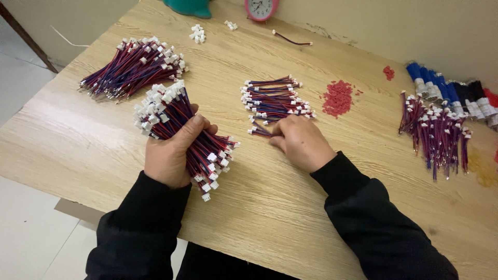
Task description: Bundling small wire harnesses together and securing them with rubber bands
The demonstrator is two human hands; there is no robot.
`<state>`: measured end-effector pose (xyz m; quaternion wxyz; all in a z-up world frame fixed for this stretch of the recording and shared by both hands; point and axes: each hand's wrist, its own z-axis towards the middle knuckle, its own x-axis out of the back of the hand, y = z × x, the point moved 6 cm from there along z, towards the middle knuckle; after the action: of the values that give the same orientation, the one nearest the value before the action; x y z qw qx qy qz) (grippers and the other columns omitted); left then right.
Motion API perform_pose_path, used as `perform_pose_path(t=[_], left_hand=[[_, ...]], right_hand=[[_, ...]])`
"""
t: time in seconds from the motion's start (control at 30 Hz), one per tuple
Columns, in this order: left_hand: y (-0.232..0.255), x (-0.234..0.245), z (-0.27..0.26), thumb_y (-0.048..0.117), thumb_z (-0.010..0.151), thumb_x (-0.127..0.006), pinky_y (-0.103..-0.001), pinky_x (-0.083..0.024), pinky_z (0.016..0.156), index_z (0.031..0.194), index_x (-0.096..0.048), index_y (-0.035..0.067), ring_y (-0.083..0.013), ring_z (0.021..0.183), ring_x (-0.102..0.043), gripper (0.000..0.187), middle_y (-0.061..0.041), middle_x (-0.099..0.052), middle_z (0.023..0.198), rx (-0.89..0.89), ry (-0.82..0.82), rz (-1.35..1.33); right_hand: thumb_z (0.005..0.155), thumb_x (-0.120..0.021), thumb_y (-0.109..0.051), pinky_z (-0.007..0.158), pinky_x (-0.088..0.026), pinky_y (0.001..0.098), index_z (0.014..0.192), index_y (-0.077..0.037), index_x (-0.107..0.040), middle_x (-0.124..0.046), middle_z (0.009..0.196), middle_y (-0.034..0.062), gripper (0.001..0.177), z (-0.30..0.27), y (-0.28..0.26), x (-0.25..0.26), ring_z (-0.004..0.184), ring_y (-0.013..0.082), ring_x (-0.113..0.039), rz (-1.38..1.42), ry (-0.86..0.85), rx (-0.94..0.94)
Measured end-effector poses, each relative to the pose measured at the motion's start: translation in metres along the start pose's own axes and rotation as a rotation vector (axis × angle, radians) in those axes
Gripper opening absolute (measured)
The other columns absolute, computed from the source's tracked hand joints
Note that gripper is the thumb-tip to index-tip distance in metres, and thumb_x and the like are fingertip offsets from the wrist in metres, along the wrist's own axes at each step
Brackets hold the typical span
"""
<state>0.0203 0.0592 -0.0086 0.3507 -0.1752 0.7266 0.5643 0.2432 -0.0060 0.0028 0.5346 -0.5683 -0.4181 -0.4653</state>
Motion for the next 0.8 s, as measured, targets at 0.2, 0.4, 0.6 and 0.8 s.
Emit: perform_pose_path(t=[0.2,0.4,0.6,0.8], left_hand=[[0.006,-0.008,-0.007,0.002,0.077,-0.077,-0.049,-0.064,0.065,0.105,-0.062,-0.01,-0.0329,0.069,-0.073,0.033,-0.021,-0.065,0.075,-0.147,0.048,0.098],[0.003,-0.02,-0.02,0.001,0.076,-0.076,-0.05,-0.063,0.064,0.104,-0.062,-0.012,-0.0336,0.068,-0.072,0.034,-0.023,-0.065,0.074,-0.103,0.048,0.076],[-0.006,-0.019,-0.01,0.002,0.075,-0.078,-0.048,-0.062,0.061,0.104,-0.065,-0.01,-0.0328,0.065,-0.071,0.034,-0.024,-0.065,0.073,-0.054,-0.026,0.145],[-0.001,-0.036,-0.016,0.0,0.075,-0.076,-0.047,-0.061,0.058,0.101,-0.066,-0.01,-0.0328,0.059,-0.071,0.029,-0.025,-0.065,0.068,-0.007,-0.101,0.209]], right_hand=[[0.088,-0.058,-0.031,0.078,-0.054,0.0488,0.084,-0.01,-0.064,-0.065,0.082,0.0141,0.022,0.004,0.009,-0.027,0.084,0.0387,-0.067,-0.196,0.041,0.104],[0.09,-0.054,-0.035,0.082,-0.052,0.0518,0.096,-0.013,-0.06,-0.066,0.089,0.0186,0.024,0.0,0.015,-0.007,0.094,0.0407,-0.066,0.048,-0.021,-0.121],[0.095,-0.049,-0.02,0.077,-0.052,0.0517,0.116,-0.012,-0.05,-0.07,0.085,0.0175,0.022,-0.02,-0.007,0.012,0.09,0.0395,-0.069,0.322,-0.006,-0.095],[0.096,-0.048,-0.011,0.078,-0.054,0.0487,0.13,-0.006,-0.053,-0.069,0.087,0.0204,0.035,-0.038,-0.031,0.045,0.087,0.0381,-0.07,0.365,0.003,0.065]])
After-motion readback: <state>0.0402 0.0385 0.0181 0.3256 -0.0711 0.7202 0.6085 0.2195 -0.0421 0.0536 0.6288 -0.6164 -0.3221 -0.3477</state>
